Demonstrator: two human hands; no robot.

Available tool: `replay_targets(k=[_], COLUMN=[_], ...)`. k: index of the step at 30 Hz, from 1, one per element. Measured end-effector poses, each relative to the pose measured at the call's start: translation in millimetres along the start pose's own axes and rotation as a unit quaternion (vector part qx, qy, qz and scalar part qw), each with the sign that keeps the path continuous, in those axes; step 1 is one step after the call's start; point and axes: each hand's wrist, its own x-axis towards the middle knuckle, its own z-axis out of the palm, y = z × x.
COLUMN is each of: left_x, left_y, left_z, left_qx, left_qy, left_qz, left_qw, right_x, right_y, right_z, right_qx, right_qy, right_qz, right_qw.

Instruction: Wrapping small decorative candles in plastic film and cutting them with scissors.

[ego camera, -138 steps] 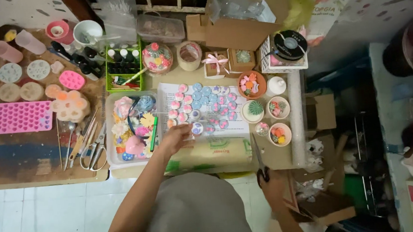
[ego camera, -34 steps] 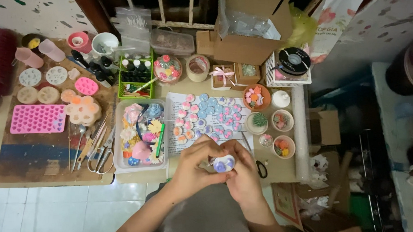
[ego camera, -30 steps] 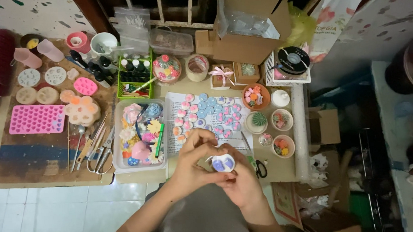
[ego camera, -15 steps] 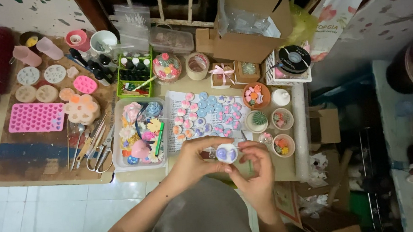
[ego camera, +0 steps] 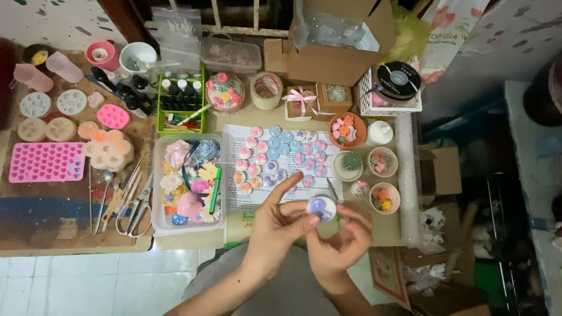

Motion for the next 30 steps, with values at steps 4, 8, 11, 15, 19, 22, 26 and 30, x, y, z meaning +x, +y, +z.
replay_targets(k=[4,8,11,15,19,22,26,30], left_x=[-1,-1,-4,-7,-8,-9,-8,-6], left_y=[1,12,16,28,39,45,45,42], left_z=[-5,-10,-14,-11,-6,-4,-7,-14], left_qx=[-0.007,0.011,0.077,0.166,0.166,0.204,0.238,0.218], left_qy=[0.023,-0.005,-0.017,-0.048,-0.061,-0.065,-0.075,-0.08], left_qz=[0.021,0.02,0.044,0.065,0.047,0.06,0.071,0.026], left_qw=[0.999,1.0,0.996,0.983,0.983,0.975,0.966,0.972], right_x=[4,2,40,90,95,94,92,87], right_y=[-15,-16,-27,-33,-25,-24,-26,-26], right_z=[1,-16,-32,-44,-44,-42,-39,-40], right_qx=[-0.013,0.121,0.256,0.319,0.322,0.324,0.288,0.299], right_qy=[-0.023,-0.073,-0.133,-0.286,-0.33,-0.349,-0.337,-0.299], right_qz=[-0.049,0.028,0.185,0.314,0.317,0.325,0.371,0.367], right_qw=[0.998,0.99,0.94,0.847,0.829,0.817,0.816,0.828])
